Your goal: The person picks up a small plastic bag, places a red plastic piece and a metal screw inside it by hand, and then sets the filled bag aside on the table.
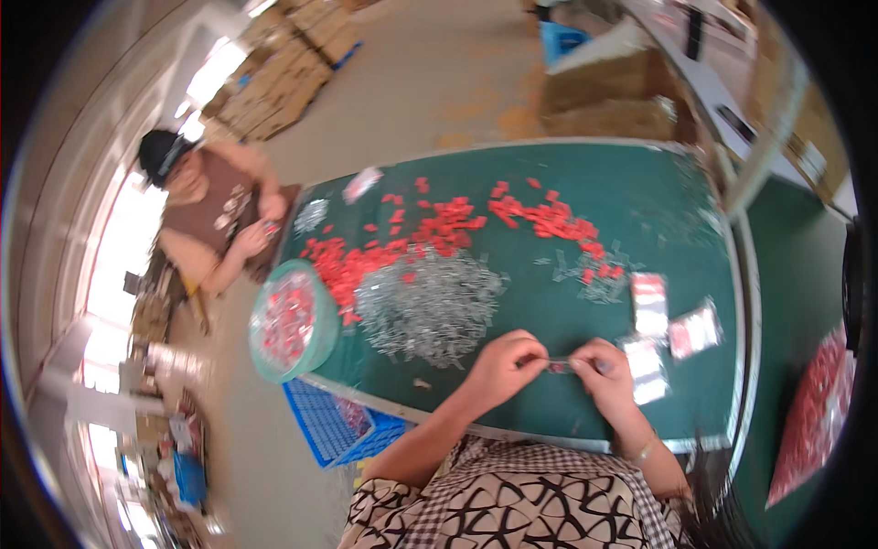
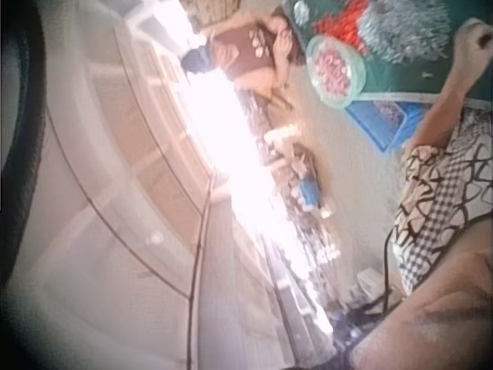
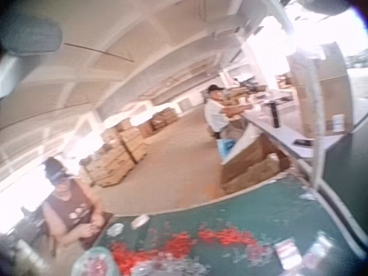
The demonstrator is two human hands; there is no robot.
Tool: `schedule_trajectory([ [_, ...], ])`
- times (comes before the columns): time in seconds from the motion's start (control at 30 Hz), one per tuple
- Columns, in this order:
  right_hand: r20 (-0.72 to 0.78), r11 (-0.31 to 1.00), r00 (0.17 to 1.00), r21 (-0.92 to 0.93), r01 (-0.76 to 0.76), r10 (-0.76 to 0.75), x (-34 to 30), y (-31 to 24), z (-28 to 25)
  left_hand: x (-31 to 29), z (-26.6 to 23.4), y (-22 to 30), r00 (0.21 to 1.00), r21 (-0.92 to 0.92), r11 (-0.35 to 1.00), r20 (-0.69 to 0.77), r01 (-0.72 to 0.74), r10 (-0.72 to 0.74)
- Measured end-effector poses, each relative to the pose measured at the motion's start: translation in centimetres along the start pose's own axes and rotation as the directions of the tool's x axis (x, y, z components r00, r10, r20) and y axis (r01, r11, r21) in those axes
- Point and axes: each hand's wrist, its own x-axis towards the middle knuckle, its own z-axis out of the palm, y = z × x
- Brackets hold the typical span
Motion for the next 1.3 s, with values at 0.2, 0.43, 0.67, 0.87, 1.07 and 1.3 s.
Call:
schedule_trajectory([
  [0.2,0.149,0.945,0.970,0.237,-0.225,0.194,-0.6,0.4,-0.1,-2.5,-3.7,-0.5,0.954,-0.121,0.988,-0.271,0.096,-0.126],
  [0.43,0.250,0.836,0.957,0.486,-0.253,0.145,-0.4,0.5,0.1,-9.0,-16.9,-3.2,0.270,-0.343,0.689,-0.938,-0.639,-0.217],
  [0.67,0.299,0.709,0.928,0.603,-0.365,0.224,0.0,1.2,0.5,-6.2,-7.4,-6.8,0.648,-0.868,0.419,-0.483,-0.267,-0.588],
  [0.87,0.343,0.587,0.923,0.717,-0.376,0.174,0.9,2.1,0.5,-2.8,3.2,-2.4,0.932,-0.404,0.867,-0.084,0.291,-0.352],
  [1.07,0.283,0.616,0.944,0.717,-0.325,0.169,0.5,1.6,1.2,-1.1,6.7,-1.6,0.968,-0.248,0.953,-0.136,0.173,-0.211],
  [1.3,0.221,0.761,0.966,0.602,-0.244,0.134,-0.4,1.6,0.7,-0.9,7.8,-0.5,0.951,-0.334,0.931,-0.208,0.151,-0.229],
])
